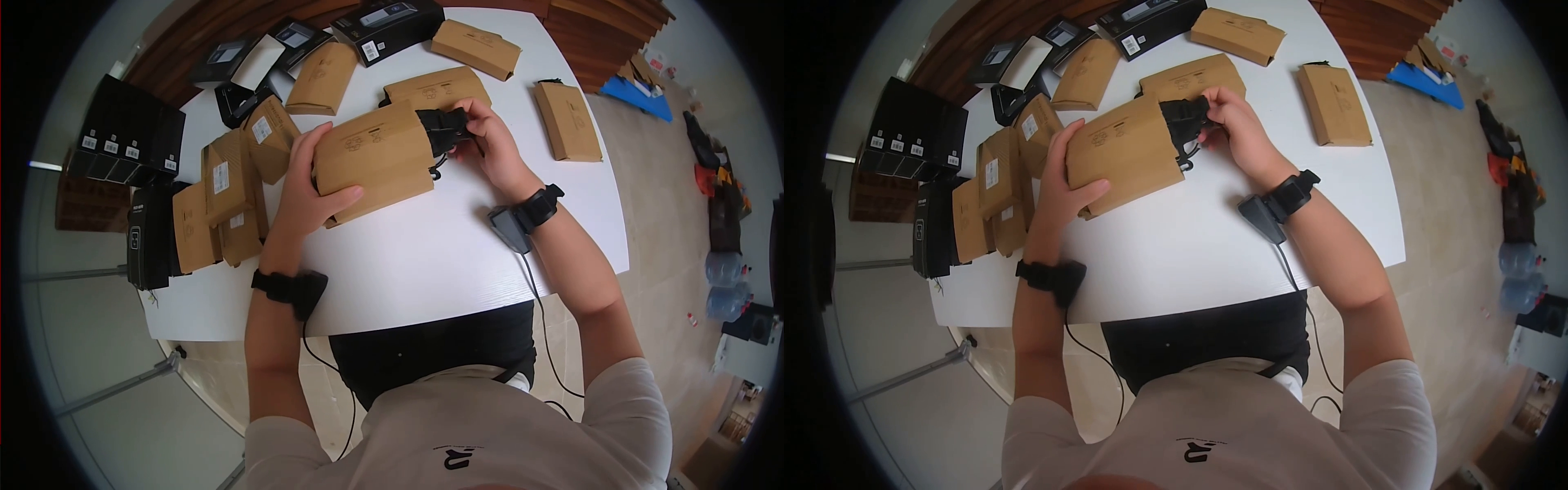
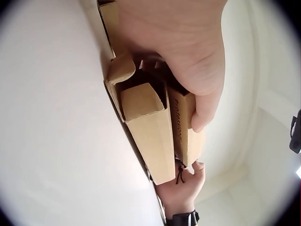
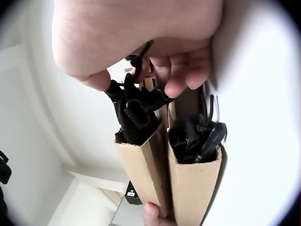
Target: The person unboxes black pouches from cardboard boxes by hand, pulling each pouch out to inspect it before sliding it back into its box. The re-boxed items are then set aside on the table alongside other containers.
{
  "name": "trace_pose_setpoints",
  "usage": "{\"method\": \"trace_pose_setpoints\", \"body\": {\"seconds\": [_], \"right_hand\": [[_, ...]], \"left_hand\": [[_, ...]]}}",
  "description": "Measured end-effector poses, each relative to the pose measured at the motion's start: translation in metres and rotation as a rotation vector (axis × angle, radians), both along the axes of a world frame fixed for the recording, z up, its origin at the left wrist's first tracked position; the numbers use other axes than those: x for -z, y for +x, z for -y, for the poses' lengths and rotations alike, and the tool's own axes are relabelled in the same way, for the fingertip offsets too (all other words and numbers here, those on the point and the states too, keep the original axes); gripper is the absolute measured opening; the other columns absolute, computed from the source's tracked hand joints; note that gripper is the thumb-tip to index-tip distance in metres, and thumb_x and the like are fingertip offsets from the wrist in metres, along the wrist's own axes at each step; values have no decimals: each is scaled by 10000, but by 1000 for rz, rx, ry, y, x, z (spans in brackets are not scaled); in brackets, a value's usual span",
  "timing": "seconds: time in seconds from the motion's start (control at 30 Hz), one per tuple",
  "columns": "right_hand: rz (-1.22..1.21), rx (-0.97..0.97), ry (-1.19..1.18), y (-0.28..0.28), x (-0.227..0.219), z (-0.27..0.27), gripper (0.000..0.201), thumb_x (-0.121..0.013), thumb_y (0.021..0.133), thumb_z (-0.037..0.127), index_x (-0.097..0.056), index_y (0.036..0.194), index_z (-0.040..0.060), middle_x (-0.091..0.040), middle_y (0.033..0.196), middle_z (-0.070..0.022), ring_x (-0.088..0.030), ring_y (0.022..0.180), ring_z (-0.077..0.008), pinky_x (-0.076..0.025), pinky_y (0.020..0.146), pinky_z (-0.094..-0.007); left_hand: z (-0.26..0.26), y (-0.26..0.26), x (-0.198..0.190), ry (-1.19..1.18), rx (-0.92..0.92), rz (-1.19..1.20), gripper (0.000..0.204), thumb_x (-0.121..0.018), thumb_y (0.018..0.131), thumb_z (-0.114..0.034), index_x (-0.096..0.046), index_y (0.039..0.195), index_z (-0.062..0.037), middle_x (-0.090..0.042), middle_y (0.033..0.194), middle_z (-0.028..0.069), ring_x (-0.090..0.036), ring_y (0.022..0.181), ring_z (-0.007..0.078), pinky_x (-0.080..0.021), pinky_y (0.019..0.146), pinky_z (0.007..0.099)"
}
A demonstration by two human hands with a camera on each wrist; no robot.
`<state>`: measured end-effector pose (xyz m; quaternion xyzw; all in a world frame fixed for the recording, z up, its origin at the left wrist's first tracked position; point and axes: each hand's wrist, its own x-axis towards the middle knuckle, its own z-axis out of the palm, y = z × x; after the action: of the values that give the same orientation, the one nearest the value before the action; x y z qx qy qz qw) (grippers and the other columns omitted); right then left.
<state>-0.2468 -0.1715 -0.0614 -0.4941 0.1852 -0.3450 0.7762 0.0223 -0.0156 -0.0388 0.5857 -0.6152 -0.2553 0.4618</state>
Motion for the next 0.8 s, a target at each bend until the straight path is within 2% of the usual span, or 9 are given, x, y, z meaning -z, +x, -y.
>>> {"method": "trace_pose_setpoints", "body": {"seconds": [0.07,0.2,0.3,0.37,0.4,0.47,0.5,0.63,0.8], "right_hand": [[-151,34,-9,3,-13,-9,302,-547,987,268,-550,1236,97,-600,997,7,-542,774,-74,-435,635,-214],[-288,154,-179,12,-30,-28,296,-550,998,310,-582,1210,106,-603,952,21,-531,738,-47,-409,607,-201],[-314,117,-152,8,-21,-19,309,-584,969,357,-628,1137,101,-631,1006,34,-527,849,-26,-404,656,-189],[-206,294,15,7,-20,-15,276,-581,963,346,-651,1109,123,-632,969,41,-530,809,-34,-392,634,-190],[-201,301,17,7,-19,-11,276,-581,963,346,-651,1109,123,-632,969,41,-530,809,-34,-392,634,-190],[28,484,232,4,-14,-2,235,-574,951,344,-645,1030,135,-609,856,46,-492,682,-46,-368,581,-203],[163,376,313,-3,-11,4,220,-552,941,343,-626,954,137,-562,737,46,-410,565,-69,-330,524,-227],[273,342,388,-9,-10,11,198,-532,931,330,-618,919,153,-532,664,58,-352,526,-78,-287,500,-246],[156,436,371,-2,-12,3,210,-549,927,340,-625,960,147,-593,764,32,-441,594,-75,-341,546,-236]], "left_hand": [[1,1,1,5,0,-4,895,-837,646,-204,-432,1431,-57,-461,1320,115,-479,1243,253,-424,1041,381],[-2,-2,-4,28,-8,-35,887,-831,656,-192,-435,1438,-52,-468,1343,113,-482,1250,247,-421,1049,376],[-4,-1,-3,35,-19,-67,853,-816,670,-152,-447,1432,-43,-492,1345,110,-504,1238,234,-430,1043,360],[-3,-1,-2,31,-27,-103,835,-806,677,-128,-453,1428,-37,-512,1340,107,-521,1227,224,-436,1038,349],[-4,-1,-3,16,-33,-214,817,-786,688,-104,-453,1429,-30,-527,1337,104,-534,1216,213,-440,1033,337],[-3,1,-3,2,-40,-318,799,-767,699,-79,-452,1431,-23,-542,1334,102,-547,1206,203,-444,1028,325],[-3,4,-2,-39,-38,-334,791,-753,707,-72,-448,1434,-17,-550,1329,101,-551,1202,199,-441,1030,319],[-3,4,-4,-74,-35,-413,768,-719,726,-58,-440,1439,-3,-551,1334,107,-550,1204,196,-435,1034,317],[-3,6,0,-72,6,-383,799,-744,711,-76,-431,1443,2,-550,1338,111,-547,1206,195,-435,1031,320]]}}
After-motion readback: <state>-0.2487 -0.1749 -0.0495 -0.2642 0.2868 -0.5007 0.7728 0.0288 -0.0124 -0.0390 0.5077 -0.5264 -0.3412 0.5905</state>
